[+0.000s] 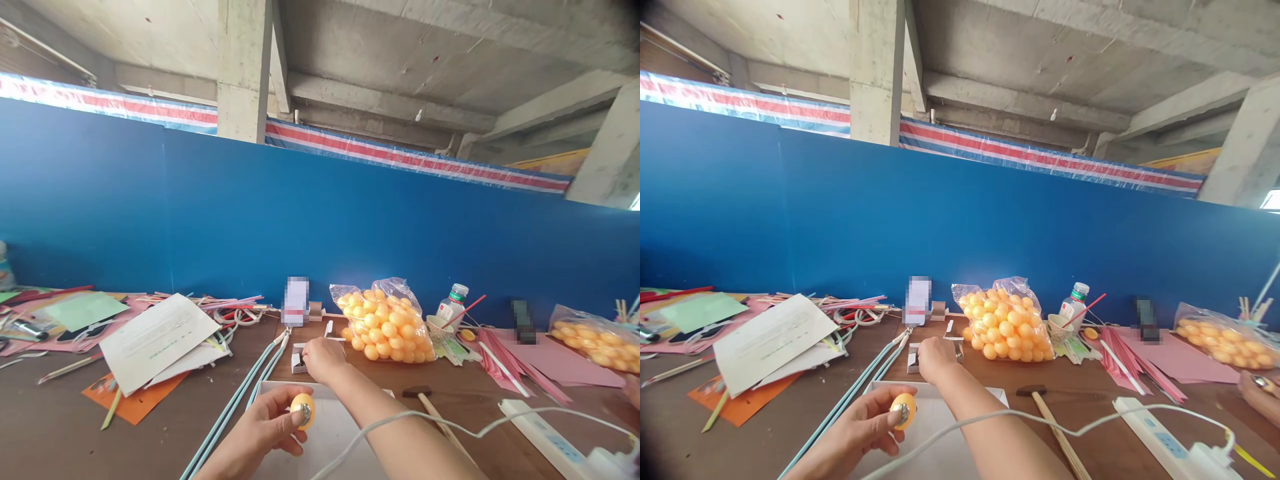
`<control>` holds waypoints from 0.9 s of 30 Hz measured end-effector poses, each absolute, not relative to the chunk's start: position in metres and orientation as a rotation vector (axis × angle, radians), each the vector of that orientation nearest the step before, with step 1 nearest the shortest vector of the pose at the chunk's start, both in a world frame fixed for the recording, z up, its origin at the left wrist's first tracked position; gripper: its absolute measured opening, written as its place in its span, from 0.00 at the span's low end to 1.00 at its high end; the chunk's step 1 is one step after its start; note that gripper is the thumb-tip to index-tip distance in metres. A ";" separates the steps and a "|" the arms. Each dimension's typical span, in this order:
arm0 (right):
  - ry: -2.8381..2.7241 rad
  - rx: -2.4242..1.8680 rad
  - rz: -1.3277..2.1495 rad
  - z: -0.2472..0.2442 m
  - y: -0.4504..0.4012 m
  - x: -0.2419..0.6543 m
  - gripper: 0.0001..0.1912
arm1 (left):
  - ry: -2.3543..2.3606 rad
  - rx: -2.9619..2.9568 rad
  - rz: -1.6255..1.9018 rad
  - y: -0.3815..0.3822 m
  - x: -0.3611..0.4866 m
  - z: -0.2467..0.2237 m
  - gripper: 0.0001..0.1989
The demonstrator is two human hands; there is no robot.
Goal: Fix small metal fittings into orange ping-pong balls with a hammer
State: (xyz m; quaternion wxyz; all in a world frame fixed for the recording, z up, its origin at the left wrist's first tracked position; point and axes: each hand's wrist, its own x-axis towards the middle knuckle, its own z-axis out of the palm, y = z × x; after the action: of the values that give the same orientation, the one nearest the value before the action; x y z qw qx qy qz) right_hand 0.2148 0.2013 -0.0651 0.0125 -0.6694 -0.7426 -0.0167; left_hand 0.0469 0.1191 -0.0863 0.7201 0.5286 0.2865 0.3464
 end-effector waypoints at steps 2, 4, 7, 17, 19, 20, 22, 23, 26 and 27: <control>-2.320 -2.132 -0.031 -0.070 0.207 0.213 0.10 | 0.632 1.177 0.780 0.119 0.048 -0.089 0.22; -2.311 -2.169 -0.023 -0.074 0.211 0.212 0.10 | 0.635 1.177 0.787 0.120 0.049 -0.090 0.22; -2.280 -2.214 -0.027 -0.077 0.214 0.212 0.10 | 0.639 1.166 0.789 0.121 0.050 -0.092 0.23; -2.288 -2.220 0.014 -0.074 0.212 0.210 0.10 | 0.673 1.162 0.786 0.124 0.050 -0.094 0.24; -2.289 -2.236 0.027 -0.073 0.215 0.210 0.10 | 0.674 1.173 0.785 0.124 0.050 -0.094 0.24; -2.285 -2.246 0.034 -0.073 0.216 0.210 0.10 | 0.672 1.175 0.784 0.124 0.050 -0.094 0.24; -2.267 -2.266 0.048 -0.073 0.220 0.208 0.10 | 0.672 1.174 0.780 0.125 0.050 -0.094 0.24; -2.256 -2.274 0.053 -0.073 0.221 0.208 0.11 | 0.674 1.174 0.780 0.125 0.050 -0.094 0.24; -2.230 -2.273 0.059 -0.074 0.224 0.206 0.11 | 0.682 1.180 0.783 0.124 0.050 -0.094 0.24; -2.226 -2.261 0.056 -0.075 0.224 0.206 0.11 | 0.681 1.180 0.785 0.124 0.050 -0.093 0.24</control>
State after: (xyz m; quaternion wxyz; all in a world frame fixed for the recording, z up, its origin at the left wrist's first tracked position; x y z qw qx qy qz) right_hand 0.2062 0.2243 -0.0745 -0.0159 -0.7125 -0.7012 0.0177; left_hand 0.0496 0.1241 -0.0934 0.7066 0.5312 0.3064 0.3531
